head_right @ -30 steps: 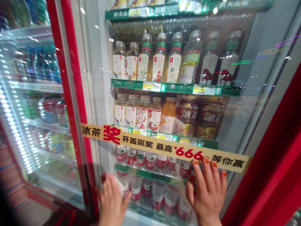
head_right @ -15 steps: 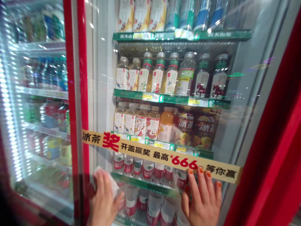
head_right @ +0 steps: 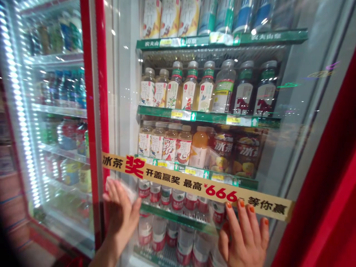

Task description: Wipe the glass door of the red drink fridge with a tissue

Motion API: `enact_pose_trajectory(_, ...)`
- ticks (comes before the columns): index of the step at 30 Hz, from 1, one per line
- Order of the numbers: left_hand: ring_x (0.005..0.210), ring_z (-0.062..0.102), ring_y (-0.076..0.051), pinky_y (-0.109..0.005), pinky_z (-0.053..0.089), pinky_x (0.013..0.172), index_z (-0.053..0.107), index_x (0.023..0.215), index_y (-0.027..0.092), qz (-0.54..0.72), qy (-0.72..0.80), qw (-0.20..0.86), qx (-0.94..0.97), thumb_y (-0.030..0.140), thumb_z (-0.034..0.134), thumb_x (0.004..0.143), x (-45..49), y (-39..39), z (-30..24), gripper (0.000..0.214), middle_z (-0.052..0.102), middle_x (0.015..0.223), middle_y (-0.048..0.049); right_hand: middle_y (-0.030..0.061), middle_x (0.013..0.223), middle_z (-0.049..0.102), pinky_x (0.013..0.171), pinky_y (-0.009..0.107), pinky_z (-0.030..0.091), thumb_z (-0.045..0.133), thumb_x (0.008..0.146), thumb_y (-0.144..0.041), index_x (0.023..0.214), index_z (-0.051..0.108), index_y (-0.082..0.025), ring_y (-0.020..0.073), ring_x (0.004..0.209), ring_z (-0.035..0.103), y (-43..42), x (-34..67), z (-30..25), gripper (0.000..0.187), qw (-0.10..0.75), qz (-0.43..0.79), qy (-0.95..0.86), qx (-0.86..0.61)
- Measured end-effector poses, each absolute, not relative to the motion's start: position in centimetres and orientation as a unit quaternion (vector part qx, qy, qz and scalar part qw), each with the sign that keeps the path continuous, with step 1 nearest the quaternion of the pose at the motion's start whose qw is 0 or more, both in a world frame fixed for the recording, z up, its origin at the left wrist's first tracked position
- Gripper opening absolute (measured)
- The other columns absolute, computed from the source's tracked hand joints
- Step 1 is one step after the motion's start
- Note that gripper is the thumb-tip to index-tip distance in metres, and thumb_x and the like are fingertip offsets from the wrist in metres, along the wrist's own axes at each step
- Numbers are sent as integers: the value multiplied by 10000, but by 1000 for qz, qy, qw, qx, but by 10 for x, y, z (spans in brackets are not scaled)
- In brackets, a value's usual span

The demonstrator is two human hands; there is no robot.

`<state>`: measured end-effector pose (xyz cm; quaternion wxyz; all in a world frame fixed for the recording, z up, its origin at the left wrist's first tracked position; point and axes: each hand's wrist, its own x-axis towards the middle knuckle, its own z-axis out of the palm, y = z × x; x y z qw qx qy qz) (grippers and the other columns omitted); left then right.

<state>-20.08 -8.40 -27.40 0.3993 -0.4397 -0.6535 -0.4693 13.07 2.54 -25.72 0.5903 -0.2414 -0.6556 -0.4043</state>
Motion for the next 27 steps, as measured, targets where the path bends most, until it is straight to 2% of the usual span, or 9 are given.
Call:
enact_pose_trajectory(2,1763,-105,-390,-715,79,1429,-121,1751,69,-483,-661,390,-421,682,281,1090,-195,-72,-247,988,-142,1866,-243,39,1795,400,1430,490,218,589,1047,-281,1718,434,-244,276,1680,373,23,129,-258,690,597,-397,-653,-244)
enact_pose_trajectory(4,1771,-15,-399,-692,111,1434,-17,1766,56,-463,-650,389,-461,855,232,1006,-167,-61,-246,1130,-4,1876,-256,25,1791,407,1424,537,233,583,1054,-287,1721,429,-283,297,1671,392,20,127,-258,685,602,-376,-654,-260)
enact_pose_trajectory(9,1771,113,-345,-542,63,1461,213,1742,15,-325,-556,499,-580,924,218,948,-130,-72,-326,1207,239,1835,-256,41,1801,392,1427,497,214,580,1056,-272,1724,421,-250,275,1684,365,20,128,-258,687,592,-389,-658,-255)
enact_pose_trajectory(12,1772,79,-345,-558,62,1455,137,1747,1,-372,-622,456,-517,772,275,1058,-172,-83,-325,1043,157,1846,-283,72,1802,387,1425,481,209,579,1050,-263,1718,427,-203,273,1691,349,22,131,-254,688,580,-414,-660,-241)
enact_pose_trajectory(15,1769,25,-383,-629,67,1442,-9,1759,38,-470,-658,400,-432,614,352,1113,-206,-78,-272,938,30,1852,-309,107,1792,400,1425,486,208,601,1035,-244,1704,447,-160,291,1688,355,23,130,-252,691,583,-420,-655,-235)
enact_pose_trajectory(18,1769,-23,-393,-657,100,1432,-16,1754,21,-474,-656,402,-429,758,273,1064,-198,-71,-241,1050,7,1854,-313,127,1778,422,1425,482,210,612,1028,-240,1691,467,-135,303,1681,371,24,129,-252,686,585,-421,-656,-226)
enact_pose_trajectory(21,1774,51,-357,-574,116,1446,127,1746,-2,-401,-615,452,-506,871,220,991,-173,-72,-266,1158,128,1850,-300,133,1776,423,1425,482,215,615,1024,-240,1691,467,-135,304,1678,376,26,130,-253,691,586,-422,-655,-221)
enact_pose_trajectory(24,1774,68,-331,-523,69,1450,182,1732,-22,-347,-601,496,-523,833,246,1019,-179,-79,-298,1116,184,1839,-298,123,1776,427,1425,481,215,614,1026,-254,1693,469,-149,299,1679,376,27,131,-256,690,589,-420,-653,-224)
enact_pose_trajectory(27,1774,17,-352,-607,30,1438,75,1745,-11,-411,-640,466,-452,756,258,1067,-208,-79,-282,1040,124,1838,-322,104,1777,430,1426,476,213,614,1033,-275,1694,472,-168,293,1678,379,26,130,-256,685,592,-414,-651,-231)
